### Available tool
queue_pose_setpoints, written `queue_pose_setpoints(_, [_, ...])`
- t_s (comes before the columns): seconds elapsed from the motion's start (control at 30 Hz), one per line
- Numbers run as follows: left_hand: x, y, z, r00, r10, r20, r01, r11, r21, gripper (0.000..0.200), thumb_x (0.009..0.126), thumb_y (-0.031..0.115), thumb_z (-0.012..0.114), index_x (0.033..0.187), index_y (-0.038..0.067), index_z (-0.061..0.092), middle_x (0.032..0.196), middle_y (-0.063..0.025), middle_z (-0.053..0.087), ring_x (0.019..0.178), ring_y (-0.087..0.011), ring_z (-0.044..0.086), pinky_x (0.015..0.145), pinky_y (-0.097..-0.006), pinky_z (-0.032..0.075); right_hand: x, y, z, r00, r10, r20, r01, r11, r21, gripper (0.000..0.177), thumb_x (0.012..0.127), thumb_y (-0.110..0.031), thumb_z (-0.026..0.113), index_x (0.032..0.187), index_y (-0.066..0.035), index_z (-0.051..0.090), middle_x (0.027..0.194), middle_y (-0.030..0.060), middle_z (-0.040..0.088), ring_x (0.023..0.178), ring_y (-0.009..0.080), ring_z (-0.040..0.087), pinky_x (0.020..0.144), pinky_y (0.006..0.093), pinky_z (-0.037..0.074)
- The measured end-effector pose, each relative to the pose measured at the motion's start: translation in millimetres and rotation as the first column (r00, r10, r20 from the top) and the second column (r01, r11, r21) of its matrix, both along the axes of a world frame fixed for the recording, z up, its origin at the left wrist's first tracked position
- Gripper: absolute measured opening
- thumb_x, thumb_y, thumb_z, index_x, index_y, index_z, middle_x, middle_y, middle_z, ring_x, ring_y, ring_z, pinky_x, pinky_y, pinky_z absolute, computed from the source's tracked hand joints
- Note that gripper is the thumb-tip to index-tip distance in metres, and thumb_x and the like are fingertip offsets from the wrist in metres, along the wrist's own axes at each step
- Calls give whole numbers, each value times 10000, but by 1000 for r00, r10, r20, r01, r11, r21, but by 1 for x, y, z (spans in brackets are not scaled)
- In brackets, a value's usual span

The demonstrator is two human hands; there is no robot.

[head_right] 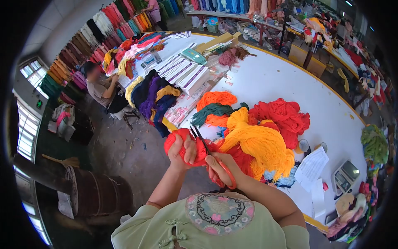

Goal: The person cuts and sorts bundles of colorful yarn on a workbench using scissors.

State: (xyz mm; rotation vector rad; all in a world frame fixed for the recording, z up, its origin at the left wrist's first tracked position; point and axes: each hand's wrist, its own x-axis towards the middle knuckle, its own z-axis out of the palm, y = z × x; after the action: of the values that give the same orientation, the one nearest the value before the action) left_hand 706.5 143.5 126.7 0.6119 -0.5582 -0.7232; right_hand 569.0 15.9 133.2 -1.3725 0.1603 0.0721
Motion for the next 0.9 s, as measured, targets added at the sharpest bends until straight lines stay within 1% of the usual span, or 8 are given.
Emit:
queue_pose_setpoints(0.23, [19,-3,14,881,428,199,-456,882,118,415,1034,414,384,774,99,459,475,-14,396,411,-158,395,890,-395,524,4,-13,4,977,144,-160,-152,988,-40,573,987,-563,440,1033,-10,586,747,71,633,622,126,610,559,257,491])
queue_pose_setpoints(0.27, [32,-2,20,855,513,72,-518,852,82,465,1052,420,316,763,86,462,490,-17,404,480,-176,442,1096,-431,346,2,-15,-3,972,179,-152,-175,984,43,623,965,-609,432,1091,-14,567,846,94,637,715,145,624,637,278,502])
queue_pose_setpoints(0.47, [86,14,25,790,287,-542,-460,862,-214,292,1033,316,460,847,95,496,643,11,440,636,-136,511,1117,-462,357,-3,-8,-25,842,495,-216,-428,855,293,935,829,-820,369,1325,-32,457,1180,147,595,1043,209,615,931,381,481])
queue_pose_setpoints(0.6, [61,6,29,860,206,-467,-349,905,-242,314,1035,343,452,844,97,494,651,2,458,649,-162,516,1017,-464,432,12,7,-10,930,343,-135,-239,840,487,809,889,-751,387,1218,-21,505,874,56,583,801,146,622,732,318,522])
queue_pose_setpoints(0.7, [27,2,42,947,284,153,-278,959,-55,346,1034,361,448,824,92,504,661,-5,475,676,-188,536,985,-467,443,13,-4,-4,999,-15,52,1,965,262,684,947,-659,419,1154,-16,531,736,12,535,655,115,567,620,271,484])
queue_pose_setpoints(0.77, [29,8,36,598,78,798,-410,885,220,285,1004,347,499,901,88,559,808,-61,581,819,-247,587,970,-461,446,3,-18,22,982,-99,160,90,994,64,551,982,-540,466,1105,-12,562,673,-14,498,596,94,514,578,253,440])
queue_pose_setpoints(0.83, [27,9,59,16,-430,903,-747,594,297,247,973,335,545,996,95,600,940,-96,641,932,-270,607,993,-461,430,-13,-38,45,982,3,190,1,1000,-21,440,978,-452,547,1056,-22,598,689,-12,532,618,93,538,590,253,445])
queue_pose_setpoints(0.9, [35,-2,16,-160,-215,963,-750,661,23,236,887,260,650,1038,79,652,960,-99,662,976,-268,630,969,-409,465,-24,-41,53,968,206,143,-157,943,-294,488,960,-496,558,1050,-21,620,673,-20,532,580,77,527,535,234,416])
